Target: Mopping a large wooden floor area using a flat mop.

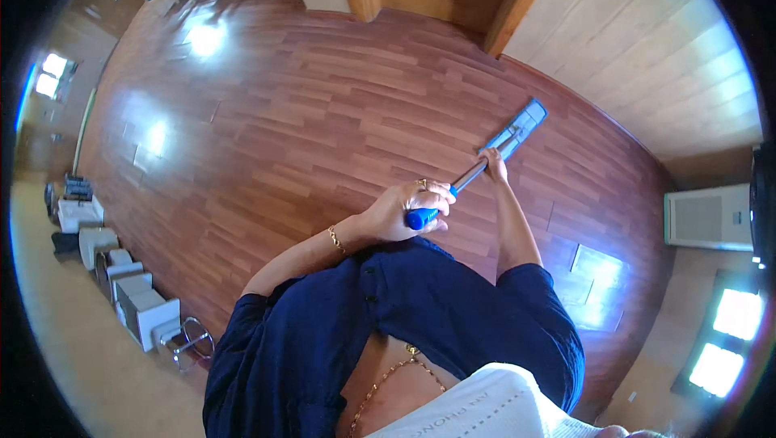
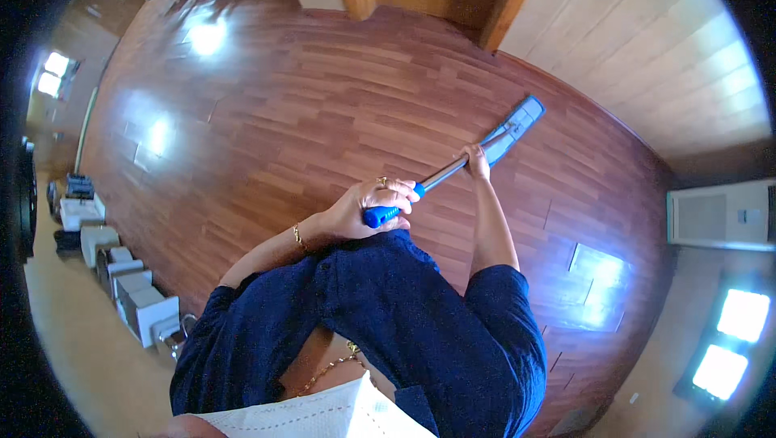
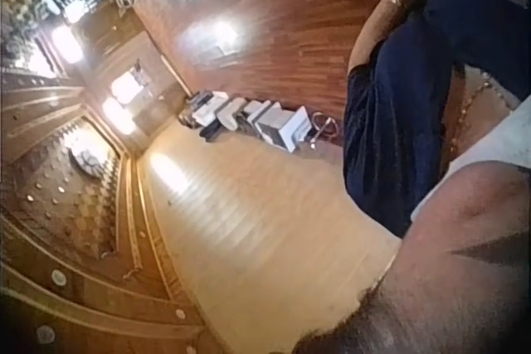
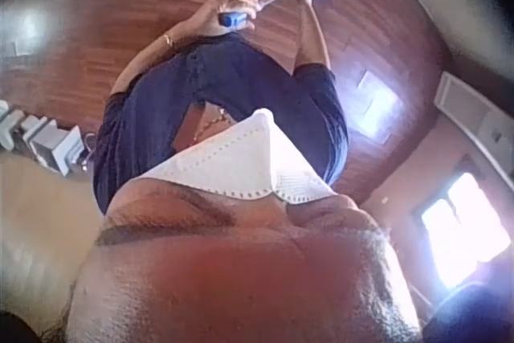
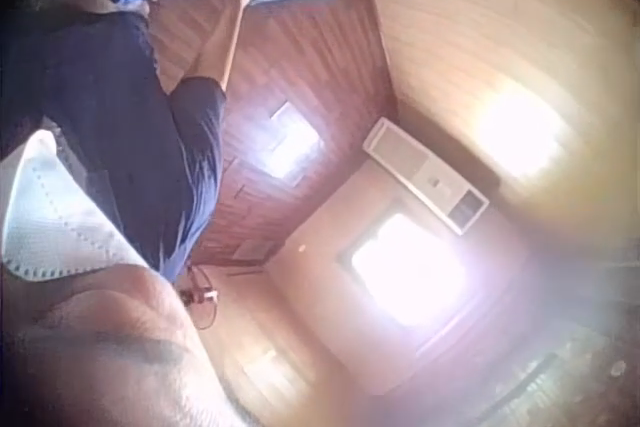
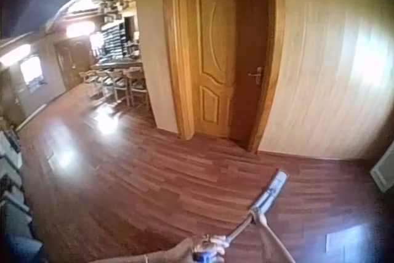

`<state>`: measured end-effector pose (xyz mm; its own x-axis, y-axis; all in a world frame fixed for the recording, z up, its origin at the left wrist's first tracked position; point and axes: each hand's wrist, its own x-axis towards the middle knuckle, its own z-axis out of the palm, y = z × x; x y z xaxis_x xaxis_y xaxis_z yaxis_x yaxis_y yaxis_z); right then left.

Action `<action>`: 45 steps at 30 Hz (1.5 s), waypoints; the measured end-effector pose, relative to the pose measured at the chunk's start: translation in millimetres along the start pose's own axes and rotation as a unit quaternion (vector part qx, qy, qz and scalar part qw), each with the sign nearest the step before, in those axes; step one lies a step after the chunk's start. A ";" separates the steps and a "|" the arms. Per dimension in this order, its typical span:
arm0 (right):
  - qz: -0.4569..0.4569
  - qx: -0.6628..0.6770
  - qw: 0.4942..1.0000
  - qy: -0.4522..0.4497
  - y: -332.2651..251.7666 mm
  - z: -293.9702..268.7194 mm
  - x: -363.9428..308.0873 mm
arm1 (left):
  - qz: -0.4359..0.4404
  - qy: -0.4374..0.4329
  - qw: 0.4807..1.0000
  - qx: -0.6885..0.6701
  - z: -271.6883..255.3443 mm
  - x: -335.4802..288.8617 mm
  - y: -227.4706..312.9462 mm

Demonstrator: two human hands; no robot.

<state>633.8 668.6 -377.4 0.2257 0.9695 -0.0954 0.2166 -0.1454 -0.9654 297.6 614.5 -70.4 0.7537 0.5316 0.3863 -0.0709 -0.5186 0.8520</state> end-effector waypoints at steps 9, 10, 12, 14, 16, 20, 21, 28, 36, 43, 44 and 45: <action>-0.028 0.073 0.978 -0.191 -89.7 161.0 37.8 | -0.029 0.137 0.962 0.233 -43.0 -67.5 55.8; -0.195 -0.059 0.959 -0.197 -53.8 158.5 53.0 | -0.009 0.128 0.961 0.244 -49.5 -64.2 64.6; -0.200 -0.054 0.940 -0.270 -64.2 196.4 53.1 | 0.006 0.158 0.944 0.289 -59.8 -73.6 86.2; -0.431 -0.252 0.813 -0.299 -162.2 255.4 3.3 | 0.005 0.215 0.906 0.366 -66.0 -107.8 106.6; -0.366 -0.289 0.808 -0.362 -175.7 274.1 -7.7 | 0.043 0.222 0.895 0.386 -75.0 -108.2 127.5; -0.384 -0.225 0.761 -0.472 -226.1 330.6 -60.2 | 0.065 0.230 0.870 0.431 -88.7 -129.1 183.6; -0.386 -0.232 0.741 -0.499 -239.0 343.9 -75.3 | 0.052 0.231 0.870 0.433 -88.8 -137.1 196.3; -0.384 -0.102 0.638 -0.660 -282.9 417.5 -187.8 | 0.008 0.312 0.854 0.416 -75.6 -159.9 273.6; -0.372 -0.050 0.545 -0.750 -291.6 442.8 -252.2 | -0.039 0.277 0.831 0.480 -60.8 -171.4 291.1; -0.359 -0.049 0.586 -0.724 -285.6 418.4 -245.2 | -0.007 0.256 0.871 0.420 -65.3 -173.3 299.6; -0.368 -0.081 0.606 -0.701 -292.8 411.3 -238.1 | -0.006 0.265 0.878 0.398 -72.7 -172.2 299.4; -0.384 -0.109 0.615 -0.680 -302.8 404.1 -236.7 | 0.014 0.236 0.891 0.386 -77.5 -174.2 303.9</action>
<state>131.0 562.9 -160.6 -0.9938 0.0148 0.1101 -0.0813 0.5787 -0.8115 94.1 416.2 148.6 0.3862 0.6389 0.6654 0.5230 -0.7458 0.4125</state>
